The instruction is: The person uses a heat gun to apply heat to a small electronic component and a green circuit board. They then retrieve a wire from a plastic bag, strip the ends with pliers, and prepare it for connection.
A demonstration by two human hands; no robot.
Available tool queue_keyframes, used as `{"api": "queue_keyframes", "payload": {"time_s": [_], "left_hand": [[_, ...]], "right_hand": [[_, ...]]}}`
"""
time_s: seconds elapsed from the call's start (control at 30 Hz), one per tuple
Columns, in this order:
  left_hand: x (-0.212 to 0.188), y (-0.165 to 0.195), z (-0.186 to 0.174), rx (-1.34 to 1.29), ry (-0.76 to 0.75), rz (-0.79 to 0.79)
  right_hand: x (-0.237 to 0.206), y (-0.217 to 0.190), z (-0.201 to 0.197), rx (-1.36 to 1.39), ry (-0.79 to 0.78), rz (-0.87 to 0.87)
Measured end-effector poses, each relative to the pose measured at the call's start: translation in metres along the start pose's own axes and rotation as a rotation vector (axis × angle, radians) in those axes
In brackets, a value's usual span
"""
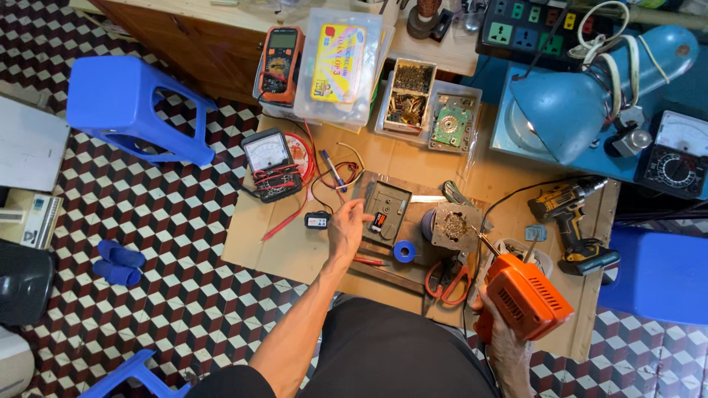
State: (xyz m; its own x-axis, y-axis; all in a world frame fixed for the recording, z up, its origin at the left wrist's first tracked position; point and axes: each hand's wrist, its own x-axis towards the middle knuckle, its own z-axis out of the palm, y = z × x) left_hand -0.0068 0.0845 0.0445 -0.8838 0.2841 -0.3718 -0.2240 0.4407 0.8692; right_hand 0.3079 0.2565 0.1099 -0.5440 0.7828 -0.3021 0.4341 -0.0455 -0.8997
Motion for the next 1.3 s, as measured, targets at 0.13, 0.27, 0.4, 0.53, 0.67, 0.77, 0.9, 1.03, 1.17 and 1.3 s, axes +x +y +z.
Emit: {"api": "queue_keyframes", "payload": {"time_s": [0.13,0.27,0.4,0.53,0.67,0.77,0.9,1.03,1.17,1.3], "left_hand": [[0.045,0.035,0.058,0.243,0.085,0.486],[0.086,0.073,0.139,0.156,-0.065,0.483],[0.119,0.107,0.192,0.22,0.024,0.458],[0.14,0.123,0.23,0.347,0.057,0.301],[0.157,0.117,0.257,0.541,0.104,0.225],[0.163,0.112,0.272,0.643,0.242,0.197],[0.157,0.112,0.269,0.523,0.187,0.183],[0.139,0.123,0.247,0.242,0.147,0.283],[0.103,0.135,0.199,0.027,0.016,0.016],[0.05,0.139,0.147,-0.449,-0.23,0.09]], "right_hand": [[-0.009,-0.012,0.016,-0.004,0.125,0.01],[-0.005,-0.027,0.025,0.088,0.242,-0.005],[0.013,-0.031,0.02,0.122,0.282,-0.014],[0.028,-0.023,0.009,0.155,0.29,-0.005],[0.039,-0.017,-0.002,0.175,0.276,0.01],[0.044,-0.015,-0.008,0.187,0.271,0.019],[0.049,-0.013,-0.015,0.194,0.269,0.018],[0.051,-0.016,-0.018,0.203,0.28,0.009],[0.052,-0.019,-0.019,0.233,0.308,0.004],[0.042,-0.018,-0.013,0.256,0.319,0.004]]}}
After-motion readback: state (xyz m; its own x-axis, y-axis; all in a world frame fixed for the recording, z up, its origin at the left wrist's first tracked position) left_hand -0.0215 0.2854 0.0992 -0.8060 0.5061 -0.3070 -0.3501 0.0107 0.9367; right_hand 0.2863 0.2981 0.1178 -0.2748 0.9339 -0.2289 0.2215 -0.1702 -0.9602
